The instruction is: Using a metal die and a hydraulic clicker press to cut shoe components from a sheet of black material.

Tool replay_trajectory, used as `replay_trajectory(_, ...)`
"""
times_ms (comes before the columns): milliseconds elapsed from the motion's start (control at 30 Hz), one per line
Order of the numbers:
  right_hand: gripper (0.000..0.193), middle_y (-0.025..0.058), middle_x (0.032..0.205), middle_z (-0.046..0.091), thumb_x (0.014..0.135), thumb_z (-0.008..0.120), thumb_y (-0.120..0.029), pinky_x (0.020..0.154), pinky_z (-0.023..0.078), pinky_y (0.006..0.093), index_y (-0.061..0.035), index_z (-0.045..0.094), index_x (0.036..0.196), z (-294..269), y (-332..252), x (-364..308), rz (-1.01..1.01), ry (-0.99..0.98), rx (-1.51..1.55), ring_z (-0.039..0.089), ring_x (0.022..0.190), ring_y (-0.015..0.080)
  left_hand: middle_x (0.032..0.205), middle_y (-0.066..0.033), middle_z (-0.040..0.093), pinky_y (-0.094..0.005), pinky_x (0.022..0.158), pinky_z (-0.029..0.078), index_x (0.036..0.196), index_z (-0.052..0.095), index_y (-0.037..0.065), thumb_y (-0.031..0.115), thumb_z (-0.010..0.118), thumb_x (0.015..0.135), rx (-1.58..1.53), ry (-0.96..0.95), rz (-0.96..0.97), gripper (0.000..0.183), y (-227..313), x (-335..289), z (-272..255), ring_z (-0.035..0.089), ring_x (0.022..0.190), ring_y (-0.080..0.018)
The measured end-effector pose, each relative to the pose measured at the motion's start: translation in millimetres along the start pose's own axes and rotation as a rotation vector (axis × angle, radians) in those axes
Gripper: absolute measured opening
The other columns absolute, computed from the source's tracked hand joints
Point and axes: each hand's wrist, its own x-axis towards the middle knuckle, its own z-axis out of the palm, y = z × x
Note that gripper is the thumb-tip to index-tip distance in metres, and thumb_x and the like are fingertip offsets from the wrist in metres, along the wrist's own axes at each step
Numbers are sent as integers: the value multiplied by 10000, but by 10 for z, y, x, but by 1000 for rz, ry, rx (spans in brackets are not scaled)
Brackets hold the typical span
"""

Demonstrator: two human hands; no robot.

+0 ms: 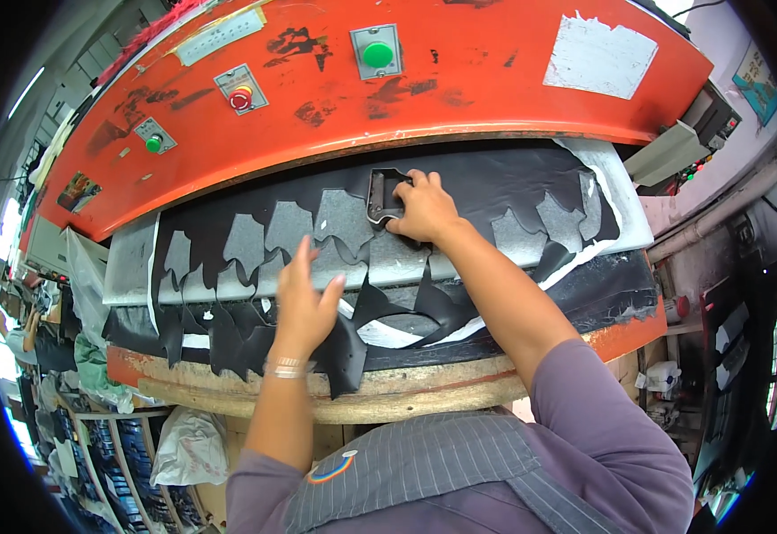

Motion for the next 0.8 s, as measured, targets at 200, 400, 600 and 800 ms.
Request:
replay_trajectory(200,927,232,1416,405,657,781,-472,1045,352,478,-53,408,1395,291,84,-357,-63,289,168,378,1303,393,1361,-203,515,-436,1076,295,1494,72,-14,111,519,882,-194,-156,-232,768,-356,472,739,443,1304,-310)
replay_trajectory(400,986,267,1370,463,694,752,-522,1093,241,485,43,355,1397,356,322,-493,-26,273,18,444,1292,330,1395,-143,498,-466,1127,179,1474,48,-73,92,494,872,-19,-85,44,767,-403,511,1012,438,1301,-299)
replay_trajectory(600,974,245,1358,484,648,785,-512,1087,253,486,37,418,1364,306,333,-470,-50,275,53,462,1275,335,1398,-143,488,-471,1130,178,1458,113,-86,98,513,875,43,-125,74,731,-365,504,931,384,1337,-297)
replay_trajectory(800,991,252,1363,472,661,772,-529,1092,244,486,39,392,1378,363,297,-545,-42,226,41,409,1319,341,1448,-206,396,-497,1125,191,1450,124,-98,123,572,856,-61,-184,1,777,-393,387,856,324,1372,-326)
